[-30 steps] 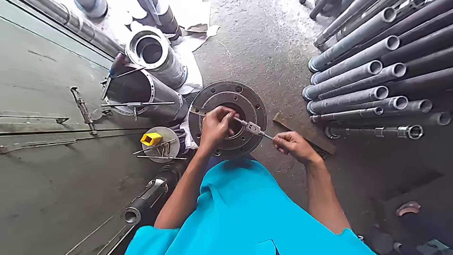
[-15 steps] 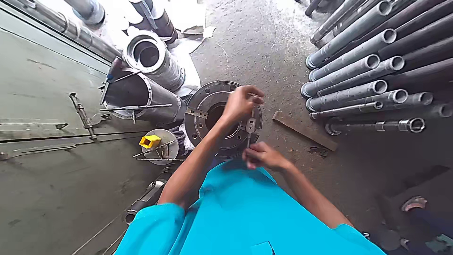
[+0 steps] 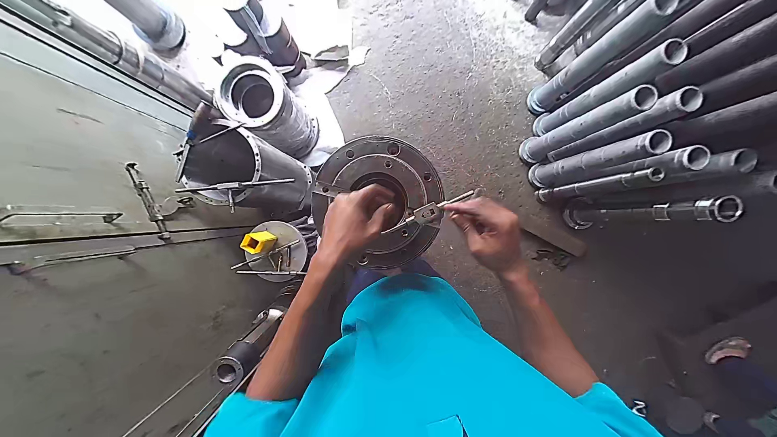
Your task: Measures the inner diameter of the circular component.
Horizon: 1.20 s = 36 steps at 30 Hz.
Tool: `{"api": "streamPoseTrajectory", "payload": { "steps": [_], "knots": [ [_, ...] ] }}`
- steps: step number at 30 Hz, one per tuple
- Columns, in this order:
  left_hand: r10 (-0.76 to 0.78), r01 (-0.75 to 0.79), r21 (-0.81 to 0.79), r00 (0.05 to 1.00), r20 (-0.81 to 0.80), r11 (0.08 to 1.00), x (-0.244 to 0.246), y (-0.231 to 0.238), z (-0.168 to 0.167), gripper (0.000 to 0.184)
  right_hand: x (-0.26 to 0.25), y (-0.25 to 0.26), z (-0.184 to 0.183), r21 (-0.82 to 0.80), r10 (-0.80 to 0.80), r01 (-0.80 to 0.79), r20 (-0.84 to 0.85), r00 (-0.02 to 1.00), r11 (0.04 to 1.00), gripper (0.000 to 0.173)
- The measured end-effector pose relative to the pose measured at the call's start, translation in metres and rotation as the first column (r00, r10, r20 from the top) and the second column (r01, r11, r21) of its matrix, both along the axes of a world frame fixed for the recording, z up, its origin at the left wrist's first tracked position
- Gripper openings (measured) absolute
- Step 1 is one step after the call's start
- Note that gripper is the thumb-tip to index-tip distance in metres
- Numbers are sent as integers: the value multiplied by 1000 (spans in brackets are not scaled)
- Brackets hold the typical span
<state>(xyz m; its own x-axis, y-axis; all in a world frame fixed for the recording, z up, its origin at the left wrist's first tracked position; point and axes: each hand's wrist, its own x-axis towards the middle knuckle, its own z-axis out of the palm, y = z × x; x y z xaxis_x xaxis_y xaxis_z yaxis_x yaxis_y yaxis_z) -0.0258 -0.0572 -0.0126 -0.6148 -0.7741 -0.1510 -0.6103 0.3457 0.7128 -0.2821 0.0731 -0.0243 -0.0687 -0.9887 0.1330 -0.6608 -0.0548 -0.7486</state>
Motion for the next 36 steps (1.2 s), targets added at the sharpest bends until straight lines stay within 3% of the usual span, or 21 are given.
{"api": "streamPoseTrajectory", "payload": {
  "steps": [3,6,9,12,14,17,20,24,29,32,34,36],
  "knots": [
    [77,-76,-38,997,23,996,21,55,-5,25,-48,-31,-23,-83,36,-56,-230,973,995,26],
    [204,-197,-122,978,43,973,-3,104,-18,24,-56,-79,-38,-84,202,-220,-188,961,972,24],
    [260,-246,-229,965,33,942,-14,123,-26,23,-59,-106,-29,11,395,-398,-156,906,917,23],
    [273,-238,-344,961,55,908,-2,104,-30,23,-69,-86,-13,107,428,-415,-217,877,904,25],
    [225,-186,-366,972,65,912,9,79,-31,26,-65,-52,-4,181,373,-333,-275,886,925,29],
    [35,-23,-439,999,19,898,19,33,-33,22,-27,0,10,257,201,-107,-372,906,960,29],
    [-67,58,-539,998,3,840,-16,-25,-46,26,31,32,10,310,140,-1,-425,894,951,35],
    [-298,249,-546,955,-1,800,-58,-57,-45,28,69,55,2,305,191,-89,-323,927,948,43],
    [-227,217,-268,974,-4,939,-34,-41,-47,39,14,45,6,382,174,-120,-112,978,917,32],
    [-149,137,-137,986,-78,981,-52,-33,-35,41,3,31,-1,463,206,-288,219,954,838,26],
    [-97,97,-10,995,6,995,-72,-33,-15,33,14,29,-10,474,222,-421,419,880,774,26],
    [-74,66,52,983,166,996,-95,-36,1,27,29,26,-19,485,193,-467,512,837,740,25]
  ]
}}
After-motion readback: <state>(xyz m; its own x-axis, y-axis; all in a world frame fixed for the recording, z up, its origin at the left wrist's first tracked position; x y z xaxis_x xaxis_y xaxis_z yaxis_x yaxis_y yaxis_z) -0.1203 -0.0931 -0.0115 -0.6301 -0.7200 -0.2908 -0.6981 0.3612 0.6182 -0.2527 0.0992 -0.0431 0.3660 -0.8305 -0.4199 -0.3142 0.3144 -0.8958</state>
